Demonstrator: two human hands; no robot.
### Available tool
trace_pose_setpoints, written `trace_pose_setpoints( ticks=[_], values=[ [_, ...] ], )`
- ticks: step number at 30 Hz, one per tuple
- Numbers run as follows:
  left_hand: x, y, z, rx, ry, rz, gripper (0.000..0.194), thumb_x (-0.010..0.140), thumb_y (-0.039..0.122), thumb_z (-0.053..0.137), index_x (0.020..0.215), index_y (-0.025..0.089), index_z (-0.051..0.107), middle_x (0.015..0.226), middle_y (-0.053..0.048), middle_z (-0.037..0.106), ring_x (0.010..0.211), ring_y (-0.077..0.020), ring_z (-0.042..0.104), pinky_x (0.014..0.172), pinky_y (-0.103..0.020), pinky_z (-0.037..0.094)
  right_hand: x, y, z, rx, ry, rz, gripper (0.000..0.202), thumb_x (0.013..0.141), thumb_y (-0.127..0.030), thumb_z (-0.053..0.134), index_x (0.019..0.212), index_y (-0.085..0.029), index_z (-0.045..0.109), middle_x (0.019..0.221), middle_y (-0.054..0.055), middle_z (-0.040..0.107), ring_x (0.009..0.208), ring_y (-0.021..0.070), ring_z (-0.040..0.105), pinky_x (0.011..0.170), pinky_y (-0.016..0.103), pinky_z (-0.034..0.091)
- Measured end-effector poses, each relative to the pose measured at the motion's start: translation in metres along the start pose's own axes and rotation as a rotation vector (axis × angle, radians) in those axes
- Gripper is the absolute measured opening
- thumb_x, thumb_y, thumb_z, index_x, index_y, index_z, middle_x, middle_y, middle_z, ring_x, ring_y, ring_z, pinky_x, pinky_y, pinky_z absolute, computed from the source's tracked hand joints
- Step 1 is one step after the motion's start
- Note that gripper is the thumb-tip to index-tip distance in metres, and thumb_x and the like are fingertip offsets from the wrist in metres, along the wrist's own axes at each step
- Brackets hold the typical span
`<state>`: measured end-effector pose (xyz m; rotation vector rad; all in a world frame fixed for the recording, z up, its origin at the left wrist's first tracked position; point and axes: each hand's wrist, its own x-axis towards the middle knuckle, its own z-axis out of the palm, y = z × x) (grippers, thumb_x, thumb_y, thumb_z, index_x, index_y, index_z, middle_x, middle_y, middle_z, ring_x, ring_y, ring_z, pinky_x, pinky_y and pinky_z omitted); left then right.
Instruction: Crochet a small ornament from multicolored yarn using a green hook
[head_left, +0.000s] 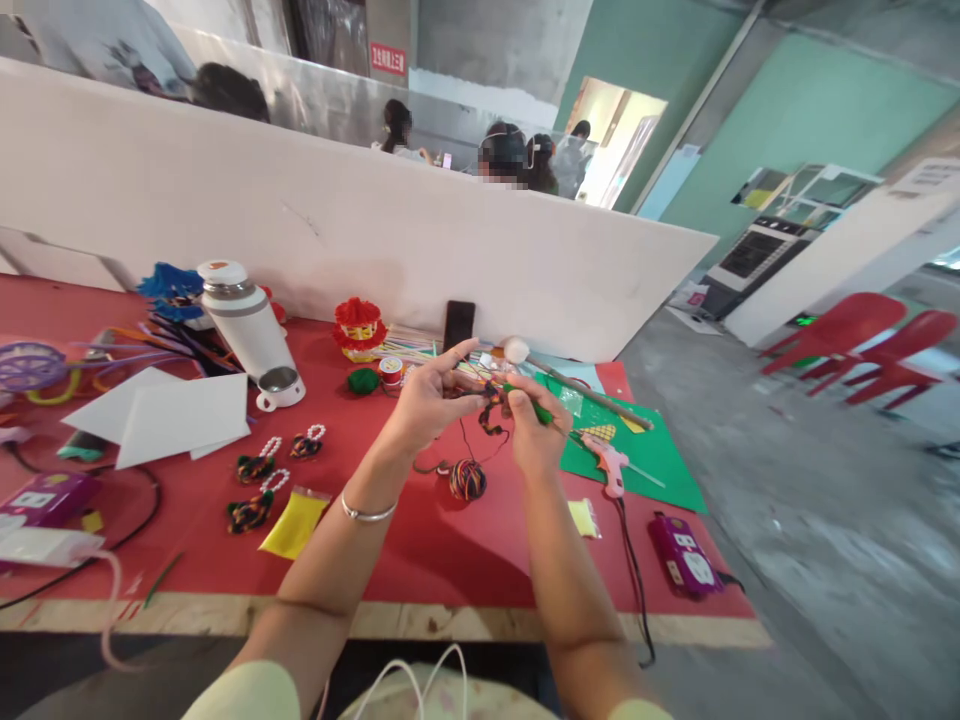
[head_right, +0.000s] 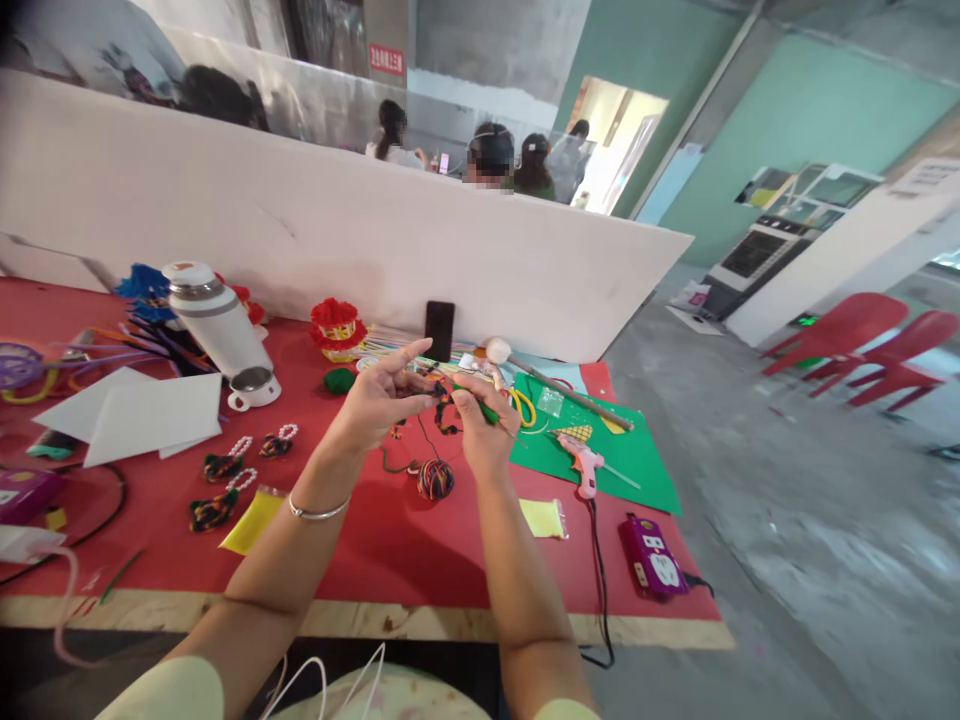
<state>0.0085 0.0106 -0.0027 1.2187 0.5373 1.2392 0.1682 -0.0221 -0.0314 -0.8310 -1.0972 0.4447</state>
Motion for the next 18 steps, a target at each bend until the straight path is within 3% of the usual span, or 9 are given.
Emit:
trace_pose_setpoints(
  ticks=[3,6,9,13,18],
  values=[
    [-0.001,-0.003,0.0,-0.01,-0.021,-0.027,0.086,0.064,0.016,0.093,0.146,0.018,0.066,0.078,0.0,0.078,0.066,-0.0116,0.068,0.063,-0.022,0.054,-0.002,0.002,0.003,0.093,0.108,0.139,0.028,0.08,-0.054,0.084,0.09,-0.027,0.084,0.089,0.002,0.085,0.079,0.0199,0.077,0.073,0.035,0.062],
    [-0.002,-0.004,0.0,-0.042,-0.044,-0.073,0.08,0.065,0.017,0.094,0.141,0.019,0.07,0.082,-0.002,0.08,0.065,-0.012,0.068,0.06,-0.022,0.053,0.003,-0.001,-0.001,0.239,0.125,0.293,0.039,0.069,-0.06,0.09,0.084,-0.025,0.082,0.077,0.0,0.081,0.056,0.0137,0.065,0.05,0.028,0.048],
    [-0.003,-0.003,0.0,-0.046,-0.055,-0.084,0.074,0.064,0.017,0.094,0.135,0.019,0.073,0.084,-0.003,0.081,0.069,-0.0128,0.071,0.065,-0.024,0.055,0.008,-0.005,-0.009,0.308,0.112,0.34,0.043,0.062,-0.059,0.094,0.082,-0.024,0.081,0.077,0.0,0.081,0.055,0.0119,0.062,0.048,0.026,0.043],
    [-0.005,0.005,0.005,0.0,-0.059,-0.052,0.07,0.067,0.018,0.093,0.134,0.017,0.073,0.085,-0.002,0.081,0.072,-0.011,0.071,0.068,-0.022,0.055,0.005,-0.005,-0.018,0.269,0.082,0.326,0.04,0.068,-0.058,0.091,0.085,-0.024,0.081,0.08,0.0,0.081,0.056,0.011,0.061,0.05,0.026,0.043],
    [-0.007,0.009,0.014,0.063,-0.048,-0.049,0.08,0.068,0.022,0.093,0.143,0.016,0.067,0.082,-0.002,0.08,0.07,-0.0125,0.071,0.068,-0.023,0.055,0.001,-0.005,-0.022,0.221,0.051,0.257,0.036,0.073,-0.056,0.089,0.085,-0.023,0.082,0.082,0.002,0.082,0.055,0.0123,0.063,0.052,0.028,0.048]
  ],
)
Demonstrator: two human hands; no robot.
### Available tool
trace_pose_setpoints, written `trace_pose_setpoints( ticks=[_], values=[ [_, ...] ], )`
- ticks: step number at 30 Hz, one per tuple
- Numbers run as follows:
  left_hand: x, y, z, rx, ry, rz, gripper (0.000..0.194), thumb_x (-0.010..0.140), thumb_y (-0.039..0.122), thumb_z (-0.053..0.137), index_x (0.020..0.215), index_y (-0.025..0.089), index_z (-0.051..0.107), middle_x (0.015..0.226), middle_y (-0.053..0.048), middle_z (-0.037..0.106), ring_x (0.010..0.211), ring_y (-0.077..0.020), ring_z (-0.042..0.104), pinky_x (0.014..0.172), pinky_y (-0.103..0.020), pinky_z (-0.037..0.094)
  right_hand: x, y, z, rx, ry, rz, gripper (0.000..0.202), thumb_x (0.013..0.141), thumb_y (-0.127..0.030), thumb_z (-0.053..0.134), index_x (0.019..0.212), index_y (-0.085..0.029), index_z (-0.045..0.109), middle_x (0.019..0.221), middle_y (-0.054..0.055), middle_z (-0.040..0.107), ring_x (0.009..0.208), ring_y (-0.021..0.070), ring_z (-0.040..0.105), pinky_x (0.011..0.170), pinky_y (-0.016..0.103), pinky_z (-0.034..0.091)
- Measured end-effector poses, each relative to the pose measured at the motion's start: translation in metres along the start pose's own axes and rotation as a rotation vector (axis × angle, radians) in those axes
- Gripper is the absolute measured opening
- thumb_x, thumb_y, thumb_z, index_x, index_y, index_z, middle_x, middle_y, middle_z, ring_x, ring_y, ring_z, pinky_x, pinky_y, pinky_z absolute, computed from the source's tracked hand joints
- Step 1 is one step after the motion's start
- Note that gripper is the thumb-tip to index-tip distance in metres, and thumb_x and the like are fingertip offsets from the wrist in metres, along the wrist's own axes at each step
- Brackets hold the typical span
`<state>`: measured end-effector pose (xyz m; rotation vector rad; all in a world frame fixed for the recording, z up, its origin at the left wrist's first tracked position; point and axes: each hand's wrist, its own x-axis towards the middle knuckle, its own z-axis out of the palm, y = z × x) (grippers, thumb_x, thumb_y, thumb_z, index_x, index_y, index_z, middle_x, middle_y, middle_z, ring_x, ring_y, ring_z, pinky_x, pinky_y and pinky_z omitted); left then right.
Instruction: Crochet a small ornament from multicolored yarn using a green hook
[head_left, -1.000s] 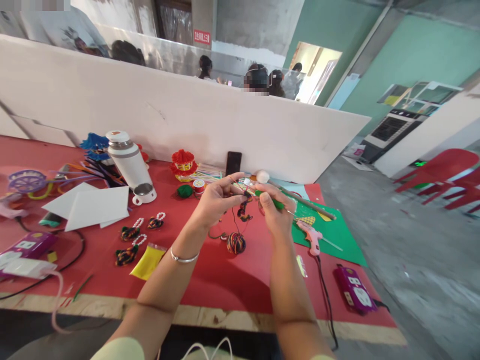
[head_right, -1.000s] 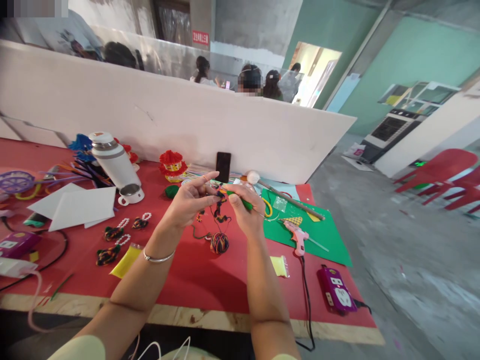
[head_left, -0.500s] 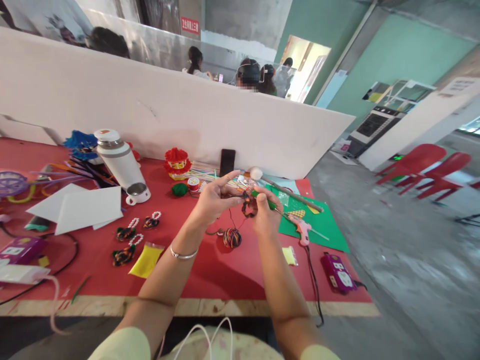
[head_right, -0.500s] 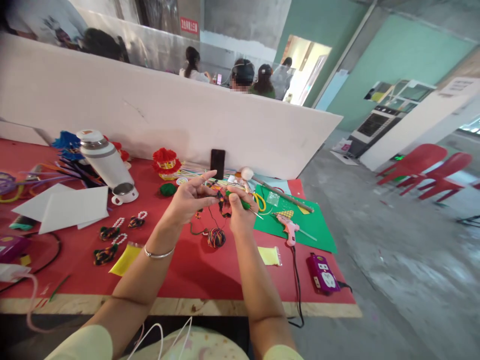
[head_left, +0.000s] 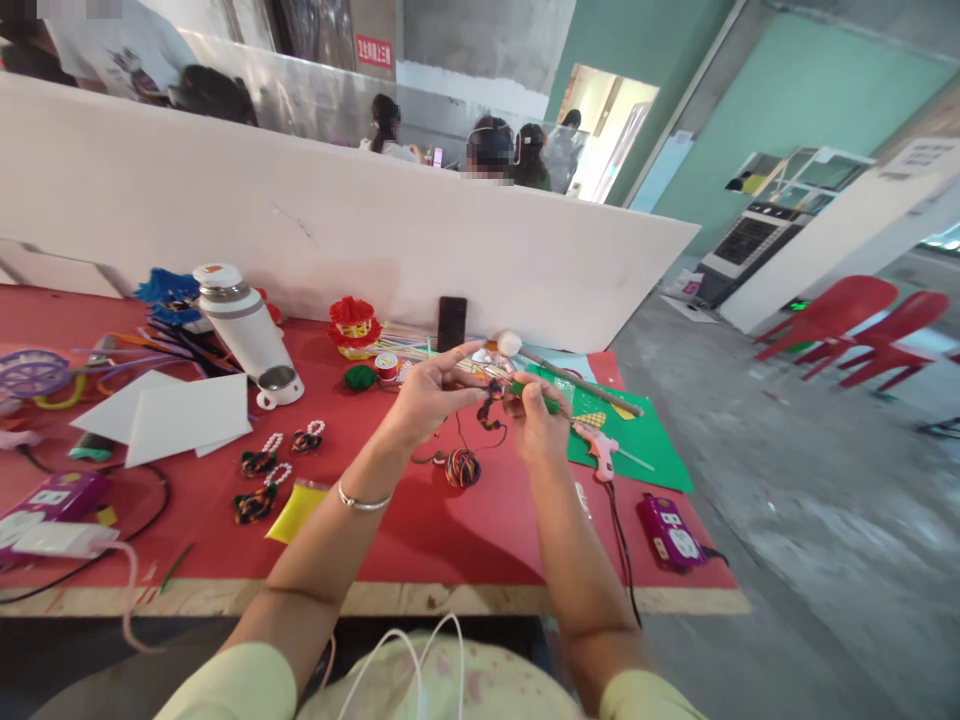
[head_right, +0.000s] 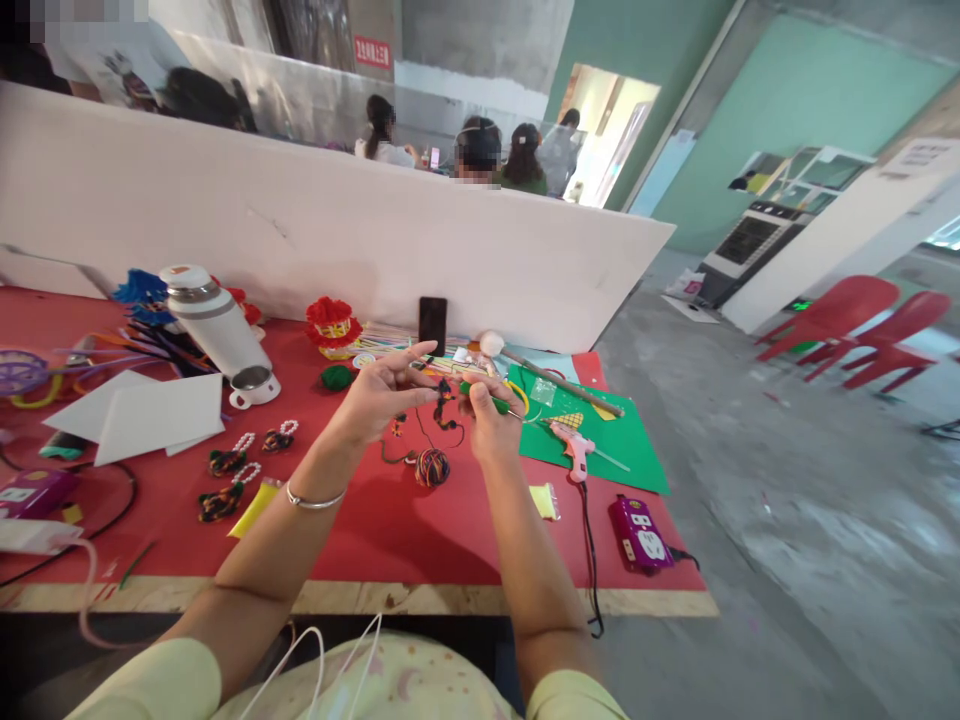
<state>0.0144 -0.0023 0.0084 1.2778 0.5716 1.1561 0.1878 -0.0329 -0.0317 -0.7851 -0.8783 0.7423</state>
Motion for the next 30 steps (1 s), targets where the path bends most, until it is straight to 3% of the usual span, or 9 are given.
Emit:
trace_pose_setpoints(
  ticks=[5,9,16,20,24,30],
  values=[
    [0.0,0.001,0.003,0.083,-0.01,-0.024,0.087,0.064,0.019,0.092,0.147,0.015,0.064,0.077,-0.001,0.08,0.066,-0.0132,0.07,0.066,-0.024,0.055,0.002,-0.007,-0.007,-0.003,-0.112,-0.023,0.033,0.074,-0.057,0.089,0.081,-0.025,0.082,0.081,0.002,0.083,0.055,0.0136,0.066,0.052,0.029,0.052],
    [0.0,0.005,0.001,0.126,-0.112,-0.043,0.086,0.066,0.015,0.088,0.149,0.015,0.062,0.079,-0.002,0.08,0.071,-0.0147,0.074,0.072,-0.026,0.057,0.009,-0.016,-0.022,-0.023,-0.289,-0.013,0.028,0.076,-0.055,0.088,0.081,-0.027,0.084,0.076,0.001,0.083,0.055,0.0127,0.064,0.05,0.027,0.049],
    [-0.001,0.014,0.002,0.247,-0.193,-0.033,0.072,0.069,0.014,0.085,0.139,0.011,0.07,0.078,-0.005,0.081,0.062,-0.0135,0.069,0.063,-0.025,0.055,0.024,-0.049,-0.05,-0.358,-0.548,-0.029,0.024,0.088,-0.049,0.079,0.09,-0.026,0.086,0.083,0.002,0.084,0.065,0.0141,0.068,0.058,0.028,0.055],
    [-0.002,0.014,0.008,0.289,-0.147,-0.026,0.074,0.068,0.014,0.083,0.14,0.009,0.069,0.078,-0.007,0.082,0.061,-0.0143,0.07,0.063,-0.025,0.056,0.022,-0.07,-0.052,-0.549,-0.599,-0.167,0.016,0.092,-0.041,0.076,0.098,-0.029,0.086,0.09,0.0,0.084,0.078,0.0156,0.075,0.07,0.029,0.061],
    [-0.004,0.011,0.013,0.345,-0.075,-0.005,0.077,0.067,0.014,0.082,0.142,0.005,0.067,0.078,-0.008,0.082,0.061,-0.0154,0.071,0.064,-0.027,0.057,0.016,-0.075,-0.051,-0.627,-0.618,-0.295,0.014,0.094,-0.035,0.074,0.103,-0.032,0.085,0.098,0.0,0.086,0.09,0.018,0.079,0.084,0.034,0.064],
    [-0.002,0.007,0.012,0.342,-0.042,0.009,0.069,0.067,0.015,0.081,0.135,0.009,0.073,0.078,-0.006,0.082,0.06,-0.0144,0.069,0.059,-0.025,0.054,0.014,-0.071,-0.055,-0.628,-0.565,-0.31,0.015,0.095,-0.036,0.074,0.104,-0.032,0.085,0.103,0.001,0.086,0.094,0.0197,0.081,0.087,0.036,0.066]
  ],
)
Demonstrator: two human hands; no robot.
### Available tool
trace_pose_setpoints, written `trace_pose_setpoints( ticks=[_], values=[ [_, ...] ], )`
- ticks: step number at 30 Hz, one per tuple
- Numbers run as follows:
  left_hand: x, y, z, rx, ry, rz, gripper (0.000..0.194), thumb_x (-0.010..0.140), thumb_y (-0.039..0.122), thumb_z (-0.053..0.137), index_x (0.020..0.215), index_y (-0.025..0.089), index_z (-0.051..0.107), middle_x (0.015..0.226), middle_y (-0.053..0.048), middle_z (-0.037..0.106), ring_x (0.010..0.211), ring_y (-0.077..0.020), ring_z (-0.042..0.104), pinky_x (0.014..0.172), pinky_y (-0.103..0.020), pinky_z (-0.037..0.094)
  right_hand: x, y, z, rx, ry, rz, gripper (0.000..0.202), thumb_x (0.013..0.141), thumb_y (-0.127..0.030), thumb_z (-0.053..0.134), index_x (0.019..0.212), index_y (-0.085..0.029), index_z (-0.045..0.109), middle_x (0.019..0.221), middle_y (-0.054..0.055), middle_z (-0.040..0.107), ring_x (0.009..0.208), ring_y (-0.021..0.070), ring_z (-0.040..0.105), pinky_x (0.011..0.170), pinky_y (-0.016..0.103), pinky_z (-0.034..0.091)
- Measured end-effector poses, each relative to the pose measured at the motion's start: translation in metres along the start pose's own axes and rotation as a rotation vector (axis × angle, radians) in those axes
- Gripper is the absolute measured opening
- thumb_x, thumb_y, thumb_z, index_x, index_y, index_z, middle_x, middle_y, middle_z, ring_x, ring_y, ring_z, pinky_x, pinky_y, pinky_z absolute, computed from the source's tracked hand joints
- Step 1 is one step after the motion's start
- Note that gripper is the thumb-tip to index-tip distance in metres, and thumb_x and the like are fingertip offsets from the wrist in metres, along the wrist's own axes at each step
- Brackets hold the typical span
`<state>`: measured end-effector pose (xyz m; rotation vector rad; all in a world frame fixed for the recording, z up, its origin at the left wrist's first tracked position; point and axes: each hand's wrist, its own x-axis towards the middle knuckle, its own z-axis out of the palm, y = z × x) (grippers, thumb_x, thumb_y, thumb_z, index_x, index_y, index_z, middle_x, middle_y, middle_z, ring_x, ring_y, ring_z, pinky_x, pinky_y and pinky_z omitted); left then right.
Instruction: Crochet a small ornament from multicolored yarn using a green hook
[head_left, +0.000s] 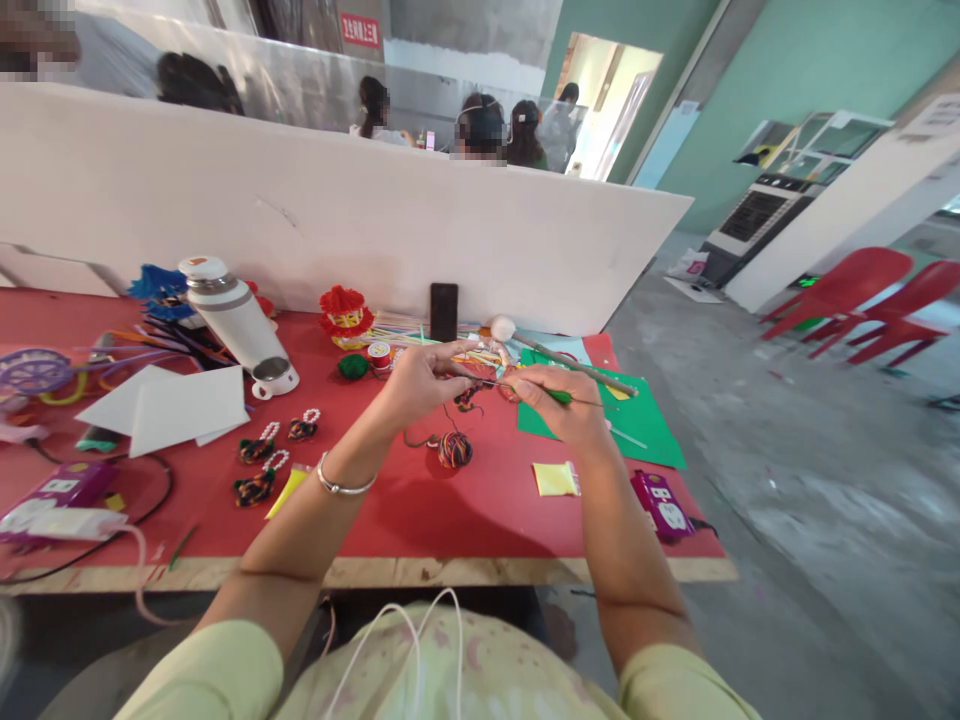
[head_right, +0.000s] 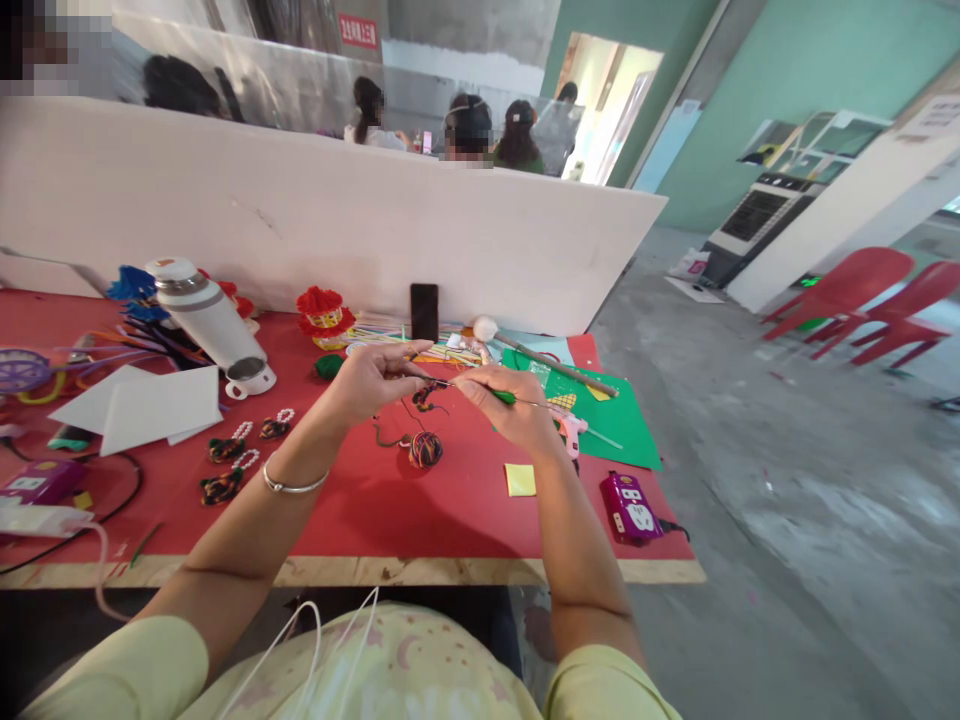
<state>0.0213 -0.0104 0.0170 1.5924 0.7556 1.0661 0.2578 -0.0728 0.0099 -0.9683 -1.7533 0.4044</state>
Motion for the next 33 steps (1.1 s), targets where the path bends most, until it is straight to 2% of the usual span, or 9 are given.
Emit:
trace_pose_setpoints(
  ticks=[8,12,15,20,24,26,29,31,33],
  values=[
    [-0.002,0.011,-0.003,0.038,0.006,0.011,0.04,0.069,0.017,0.078,0.109,0.011,0.082,0.082,-0.007,0.08,0.062,-0.014,0.066,0.058,-0.024,0.05,0.002,-0.003,0.001,0.039,-0.002,0.057,0.015,0.093,-0.038,0.075,0.101,-0.032,0.086,0.101,0.0,0.086,0.092,0.0199,0.08,0.084,0.035,0.064],
    [-0.001,0.005,-0.005,-0.03,-0.021,-0.003,0.061,0.068,0.018,0.081,0.129,0.011,0.076,0.077,-0.003,0.079,0.061,-0.013,0.065,0.059,-0.024,0.049,0.001,-0.001,0.005,0.097,0.047,0.09,0.017,0.094,-0.041,0.073,0.099,-0.031,0.086,0.093,-0.001,0.085,0.076,0.0163,0.075,0.07,0.031,0.062],
    [0.001,-0.001,-0.005,-0.052,-0.023,-0.004,0.066,0.067,0.018,0.084,0.132,0.011,0.074,0.078,-0.004,0.08,0.062,-0.0133,0.067,0.062,-0.025,0.051,0.002,-0.003,0.009,0.079,0.048,0.069,0.017,0.095,-0.041,0.073,0.097,-0.03,0.086,0.088,-0.001,0.085,0.078,0.017,0.076,0.072,0.032,0.062],
    [0.0,-0.002,-0.001,-0.044,0.065,-0.033,0.076,0.062,0.021,0.09,0.134,0.008,0.072,0.074,-0.004,0.079,0.063,-0.0149,0.068,0.063,-0.026,0.052,0.004,-0.012,0.02,-0.102,0.09,-0.126,0.015,0.097,-0.034,0.07,0.1,-0.03,0.084,0.095,0.001,0.086,0.086,0.019,0.079,0.082,0.036,0.064],
    [-0.004,0.003,0.01,-0.22,0.106,-0.068,0.085,0.061,0.022,0.092,0.141,0.009,0.067,0.072,-0.001,0.077,0.059,-0.0115,0.064,0.057,-0.022,0.048,-0.008,-0.005,0.039,-0.334,0.135,-0.287,0.015,0.092,-0.032,0.078,0.106,-0.033,0.082,0.108,0.003,0.086,0.096,0.0223,0.08,0.091,0.041,0.065],
    [-0.007,0.003,0.013,-0.377,0.068,-0.135,0.087,0.06,0.022,0.093,0.142,0.013,0.066,0.066,0.004,0.07,0.048,-0.0058,0.052,0.046,-0.018,0.036,-0.017,0.004,0.049,-0.434,0.208,-0.307,0.019,0.088,-0.036,0.083,0.107,-0.036,0.082,0.116,0.003,0.085,0.103,0.0253,0.078,0.094,0.044,0.065],
    [-0.009,0.0,0.013,-0.567,-0.064,-0.276,0.079,0.061,0.022,0.094,0.136,0.018,0.07,0.052,0.012,0.048,0.038,-0.0009,0.027,0.039,-0.017,0.016,-0.026,0.015,0.054,-0.473,0.266,-0.336,0.023,0.083,-0.044,0.086,0.105,-0.037,0.082,0.118,0.003,0.084,0.106,0.0272,0.078,0.092,0.046,0.065],
    [-0.008,-0.003,0.008,-0.609,-0.16,-0.335,0.072,0.062,0.021,0.093,0.131,0.019,0.074,0.05,0.013,0.04,0.038,-0.0005,0.021,0.039,-0.018,0.012,-0.026,0.018,0.05,-0.427,0.222,-0.396,0.022,0.085,-0.045,0.084,0.106,-0.037,0.082,0.114,0.002,0.085,0.102,0.026,0.079,0.089,0.045,0.066],
    [-0.006,-0.004,0.002,-0.591,-0.245,-0.36,0.068,0.062,0.019,0.092,0.129,0.02,0.076,0.051,0.011,0.043,0.039,-0.0002,0.022,0.04,-0.018,0.012,-0.02,0.014,0.041,-0.343,0.147,-0.477,0.021,0.089,-0.043,0.081,0.109,-0.037,0.081,0.112,0.001,0.086,0.099,0.0243,0.08,0.086,0.044,0.066]
  ],
)
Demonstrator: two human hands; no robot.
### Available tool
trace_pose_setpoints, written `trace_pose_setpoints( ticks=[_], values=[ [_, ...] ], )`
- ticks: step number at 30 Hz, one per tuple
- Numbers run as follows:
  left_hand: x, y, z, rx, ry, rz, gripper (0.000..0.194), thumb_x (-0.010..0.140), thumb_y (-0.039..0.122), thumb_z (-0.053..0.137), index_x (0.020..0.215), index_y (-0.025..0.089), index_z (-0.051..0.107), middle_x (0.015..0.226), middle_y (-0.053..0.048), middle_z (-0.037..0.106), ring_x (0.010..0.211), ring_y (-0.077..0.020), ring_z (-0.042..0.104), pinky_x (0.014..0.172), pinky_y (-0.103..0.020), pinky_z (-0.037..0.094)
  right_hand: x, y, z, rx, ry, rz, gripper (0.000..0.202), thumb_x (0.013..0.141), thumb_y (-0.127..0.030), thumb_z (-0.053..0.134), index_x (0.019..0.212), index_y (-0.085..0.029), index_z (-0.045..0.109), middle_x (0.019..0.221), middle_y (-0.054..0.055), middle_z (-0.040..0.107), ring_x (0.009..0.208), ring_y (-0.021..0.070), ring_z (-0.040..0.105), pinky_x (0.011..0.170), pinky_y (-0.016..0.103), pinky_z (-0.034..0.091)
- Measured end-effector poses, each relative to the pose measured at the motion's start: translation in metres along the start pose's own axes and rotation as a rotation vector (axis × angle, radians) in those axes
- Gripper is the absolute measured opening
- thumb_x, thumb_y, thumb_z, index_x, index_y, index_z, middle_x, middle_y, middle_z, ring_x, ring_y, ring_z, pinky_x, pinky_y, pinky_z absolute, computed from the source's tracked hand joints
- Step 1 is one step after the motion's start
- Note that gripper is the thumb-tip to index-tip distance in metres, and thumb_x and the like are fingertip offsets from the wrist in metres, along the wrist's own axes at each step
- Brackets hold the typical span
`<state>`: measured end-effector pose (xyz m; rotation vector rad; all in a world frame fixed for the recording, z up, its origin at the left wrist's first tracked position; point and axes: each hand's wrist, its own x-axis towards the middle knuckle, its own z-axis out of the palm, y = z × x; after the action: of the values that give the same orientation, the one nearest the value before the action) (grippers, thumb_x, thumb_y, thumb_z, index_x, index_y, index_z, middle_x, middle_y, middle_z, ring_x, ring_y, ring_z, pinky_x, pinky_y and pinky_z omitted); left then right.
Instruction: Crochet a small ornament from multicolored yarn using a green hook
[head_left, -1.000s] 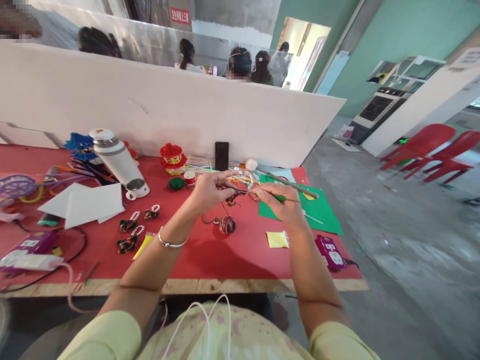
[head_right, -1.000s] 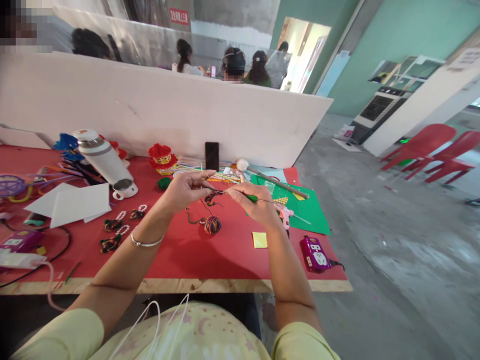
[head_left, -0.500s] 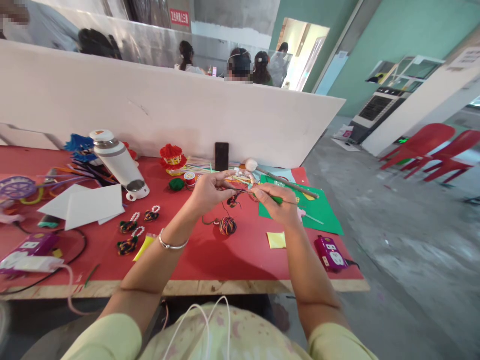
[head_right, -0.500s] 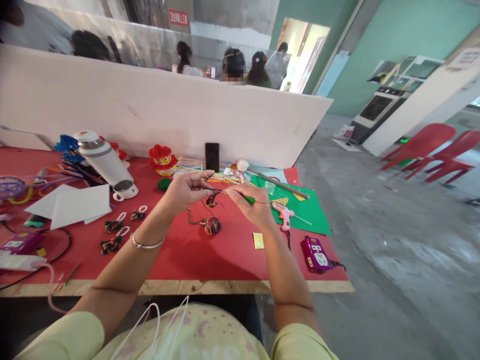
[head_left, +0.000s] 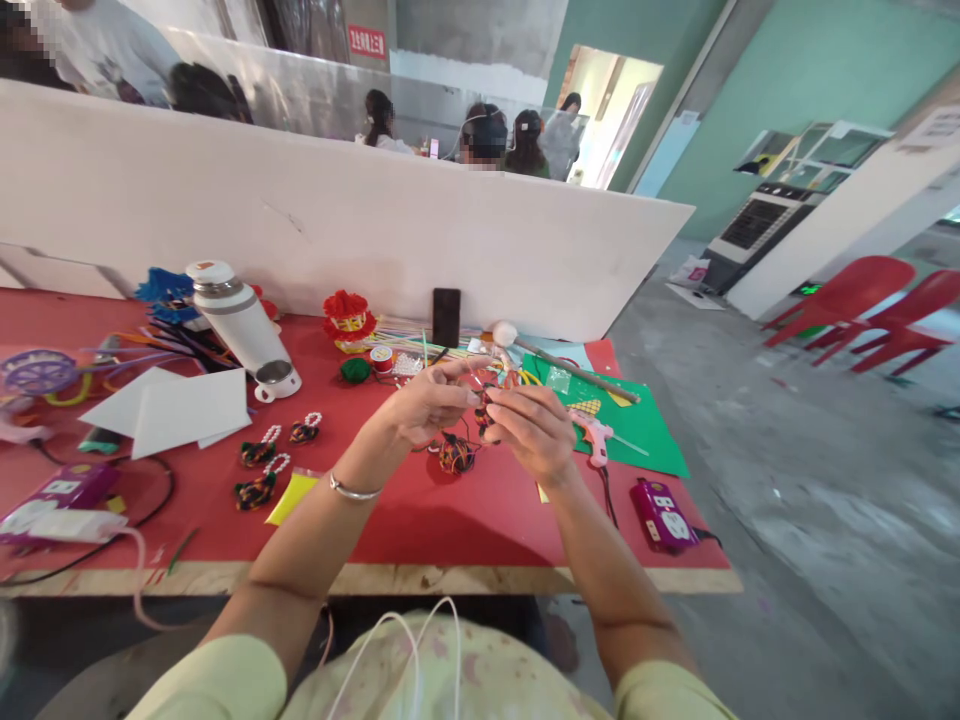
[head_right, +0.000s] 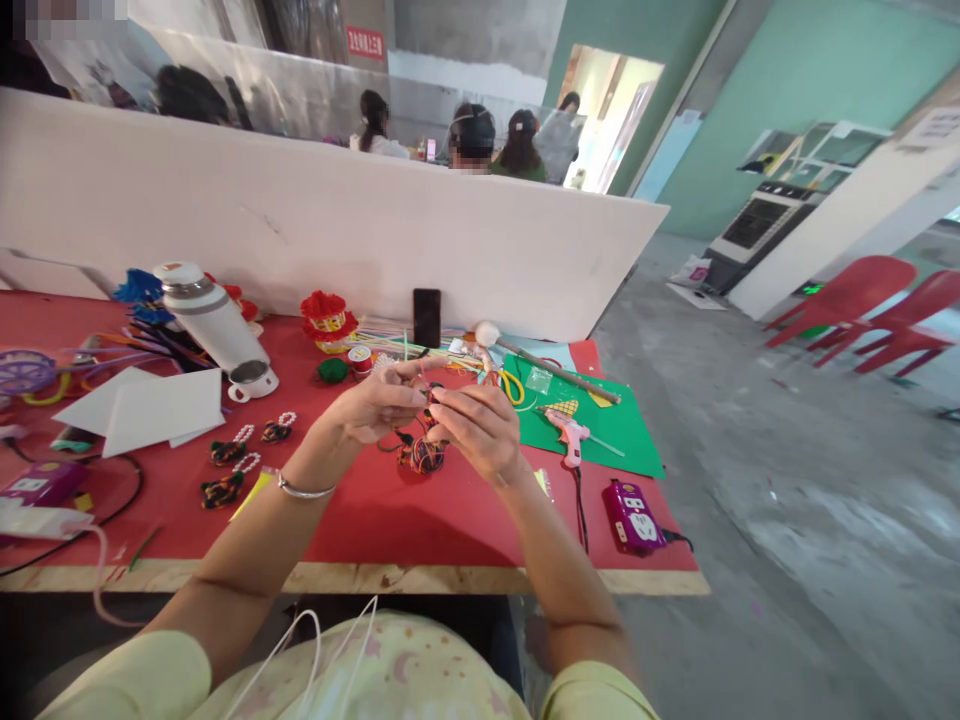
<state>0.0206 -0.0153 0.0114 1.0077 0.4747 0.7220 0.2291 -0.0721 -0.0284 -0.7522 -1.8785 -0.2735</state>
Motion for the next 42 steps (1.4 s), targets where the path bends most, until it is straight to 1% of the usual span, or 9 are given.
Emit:
trace_pose_setpoints(
  ticks=[3,6,10,15,19,24,29,33,42],
  values=[
    [0.002,0.006,-0.007,0.123,-0.01,-0.008,0.072,0.062,0.017,0.09,0.132,0.017,0.075,0.055,0.008,0.053,0.04,-0.0013,0.027,0.041,-0.02,0.013,0.017,0.001,-0.017,0.117,-0.103,-0.051,0.026,0.091,-0.036,0.079,0.117,-0.035,0.078,0.115,0.001,0.085,0.1,0.0227,0.08,0.088,0.043,0.065],
    [0.003,0.011,-0.011,0.333,0.101,0.067,0.076,0.064,0.018,0.089,0.138,0.013,0.07,0.061,0.004,0.063,0.044,-0.0038,0.037,0.043,-0.021,0.018,0.029,-0.001,-0.031,0.148,-0.198,-0.013,0.027,0.093,-0.025,0.077,0.12,-0.032,0.077,0.113,0.003,0.086,0.101,0.0214,0.079,0.09,0.042,0.064],
    [0.002,0.012,-0.01,0.52,0.111,0.128,0.067,0.067,0.021,0.088,0.131,0.01,0.074,0.066,0.0,0.068,0.053,-0.0076,0.05,0.049,-0.02,0.03,0.029,0.0,-0.043,0.294,-0.206,0.094,0.024,0.095,-0.019,0.073,0.115,-0.03,0.08,0.106,0.003,0.086,0.096,0.0203,0.079,0.09,0.04,0.063],
    [0.003,0.011,-0.01,0.456,-0.023,0.09,0.056,0.071,0.02,0.083,0.125,0.011,0.078,0.069,0.0,0.065,0.052,-0.0056,0.043,0.048,-0.021,0.026,0.015,0.01,-0.044,0.558,-0.194,0.415,0.015,0.097,-0.032,0.072,0.106,-0.031,0.084,0.098,0.003,0.086,0.097,0.0218,0.08,0.087,0.039,0.064],
    [0.004,0.006,-0.005,0.34,-0.097,0.05,0.054,0.069,0.021,0.086,0.121,0.012,0.08,0.067,0.002,0.06,0.049,-0.0039,0.037,0.045,-0.021,0.021,0.006,0.012,-0.025,0.746,-0.094,0.558,0.025,0.096,-0.049,0.07,0.1,-0.03,0.085,0.091,0.004,0.085,0.094,0.0235,0.081,0.083,0.04,0.066],
    [0.007,-0.004,-0.001,0.294,-0.034,0.118,0.052,0.07,0.023,0.088,0.12,0.013,0.08,0.07,0.001,0.064,0.05,-0.0036,0.038,0.044,-0.02,0.021,0.004,-0.002,-0.003,0.582,0.077,0.419,0.027,0.091,-0.055,0.073,0.102,-0.033,0.084,0.117,0.005,0.083,0.111,0.0247,0.078,0.1,0.045,0.062],
    [0.009,-0.011,-0.005,0.249,-0.007,0.141,0.066,0.071,0.024,0.089,0.134,0.014,0.074,0.088,-0.007,0.077,0.052,-0.0043,0.048,0.045,-0.018,0.027,0.0,-0.007,-0.002,0.416,0.081,0.397,0.022,0.093,-0.047,0.074,0.108,-0.033,0.082,0.107,0.005,0.084,0.098,0.0231,0.08,0.09,0.041,0.064],
    [0.009,-0.019,0.001,0.233,0.098,0.191,0.085,0.067,0.02,0.092,0.146,0.009,0.063,0.081,-0.007,0.079,0.063,-0.0113,0.065,0.054,-0.02,0.042,-0.005,-0.005,-0.001,0.376,0.094,0.323,0.022,0.095,-0.045,0.071,0.111,-0.033,0.081,0.106,0.005,0.084,0.099,0.0229,0.078,0.09,0.042,0.063],
    [0.005,-0.025,0.013,0.275,0.18,0.212,0.1,0.062,0.019,0.093,0.154,0.009,0.055,0.07,-0.001,0.076,0.057,-0.0111,0.064,0.056,-0.021,0.046,-0.012,-0.008,0.002,0.231,0.095,0.283,0.022,0.097,-0.044,0.07,0.111,-0.03,0.08,0.103,0.006,0.082,0.095,0.0213,0.078,0.085,0.039,0.064]
  ],
)
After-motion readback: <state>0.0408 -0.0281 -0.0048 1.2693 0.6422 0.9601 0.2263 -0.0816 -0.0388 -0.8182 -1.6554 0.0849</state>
